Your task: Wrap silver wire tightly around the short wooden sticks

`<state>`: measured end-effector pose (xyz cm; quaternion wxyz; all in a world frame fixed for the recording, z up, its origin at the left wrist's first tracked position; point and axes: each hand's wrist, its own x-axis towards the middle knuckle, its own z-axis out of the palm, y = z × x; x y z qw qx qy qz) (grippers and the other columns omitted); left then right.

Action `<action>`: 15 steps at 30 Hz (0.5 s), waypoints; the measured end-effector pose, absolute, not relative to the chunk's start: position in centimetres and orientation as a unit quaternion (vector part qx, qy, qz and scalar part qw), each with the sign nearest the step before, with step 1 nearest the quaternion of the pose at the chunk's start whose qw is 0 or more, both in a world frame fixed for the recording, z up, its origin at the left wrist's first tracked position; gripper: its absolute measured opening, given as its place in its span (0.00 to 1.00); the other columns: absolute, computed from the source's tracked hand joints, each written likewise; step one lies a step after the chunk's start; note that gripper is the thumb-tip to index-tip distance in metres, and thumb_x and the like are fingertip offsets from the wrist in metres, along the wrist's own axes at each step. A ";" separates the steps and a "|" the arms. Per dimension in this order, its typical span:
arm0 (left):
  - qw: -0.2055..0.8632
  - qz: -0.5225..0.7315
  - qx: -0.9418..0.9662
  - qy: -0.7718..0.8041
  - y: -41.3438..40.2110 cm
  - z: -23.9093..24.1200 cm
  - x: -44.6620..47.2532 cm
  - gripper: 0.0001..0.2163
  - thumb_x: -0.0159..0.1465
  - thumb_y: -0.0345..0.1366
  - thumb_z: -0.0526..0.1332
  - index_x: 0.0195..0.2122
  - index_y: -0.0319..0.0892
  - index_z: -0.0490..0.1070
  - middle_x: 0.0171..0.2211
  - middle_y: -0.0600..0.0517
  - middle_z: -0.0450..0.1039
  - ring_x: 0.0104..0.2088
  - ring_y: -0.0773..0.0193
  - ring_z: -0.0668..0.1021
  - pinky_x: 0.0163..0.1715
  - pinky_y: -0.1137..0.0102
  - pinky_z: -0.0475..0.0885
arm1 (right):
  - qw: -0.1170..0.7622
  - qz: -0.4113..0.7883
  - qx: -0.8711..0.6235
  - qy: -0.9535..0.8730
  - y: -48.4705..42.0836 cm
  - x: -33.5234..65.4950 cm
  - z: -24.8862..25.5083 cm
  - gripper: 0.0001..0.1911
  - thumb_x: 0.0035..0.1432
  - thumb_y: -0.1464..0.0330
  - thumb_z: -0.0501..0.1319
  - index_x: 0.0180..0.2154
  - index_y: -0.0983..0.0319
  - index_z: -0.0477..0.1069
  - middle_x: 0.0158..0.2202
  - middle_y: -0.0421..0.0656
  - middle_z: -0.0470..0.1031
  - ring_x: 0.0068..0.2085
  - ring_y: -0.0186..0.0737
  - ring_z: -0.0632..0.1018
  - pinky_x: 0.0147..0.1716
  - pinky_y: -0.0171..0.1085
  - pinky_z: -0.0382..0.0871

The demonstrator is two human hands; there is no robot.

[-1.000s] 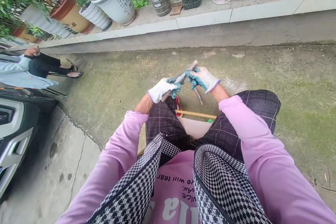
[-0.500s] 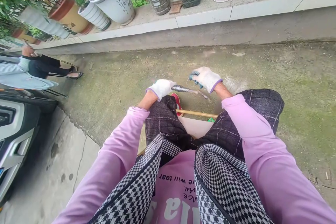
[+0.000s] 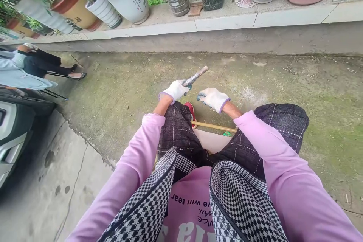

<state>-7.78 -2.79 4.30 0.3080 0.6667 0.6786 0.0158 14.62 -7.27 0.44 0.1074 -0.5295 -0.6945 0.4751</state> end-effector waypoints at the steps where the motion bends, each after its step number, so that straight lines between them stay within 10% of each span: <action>1: 0.263 -0.038 0.697 0.666 -2.6 4.1 -7.8 0.08 0.78 0.33 0.68 0.52 0.40 0.87 0.34 0.48 0.85 0.35 0.60 0.85 0.42 0.69 0.78 | 0.102 0.451 -0.525 -0.715 -7.2 15.0 0.6 0.10 0.76 0.67 0.70 0.37 0.56 0.86 0.29 0.40 0.82 0.30 0.38 0.78 0.30 0.35 0.66; 7: 0.110 -0.267 0.795 0.533 -4.0 4.1 -7.2 0.19 0.82 0.35 0.59 0.65 0.44 0.87 0.55 0.39 0.91 0.57 0.47 0.91 0.58 0.62 0.81 | 0.137 0.386 -0.580 -0.704 -5.0 18.6 1.1 0.13 0.76 0.65 0.66 0.49 0.58 0.92 0.36 0.44 0.88 0.36 0.43 0.83 0.36 0.36 0.72; 15: 0.156 -0.092 0.799 0.573 -5.0 6.3 -8.4 0.21 0.81 0.36 0.64 0.71 0.44 0.85 0.60 0.42 0.92 0.59 0.52 0.91 0.61 0.68 0.81 | 0.222 0.552 -0.597 -0.538 -5.0 16.9 0.8 0.10 0.72 0.70 0.68 0.46 0.65 0.90 0.26 0.39 0.77 0.23 0.34 0.71 0.22 0.32 0.68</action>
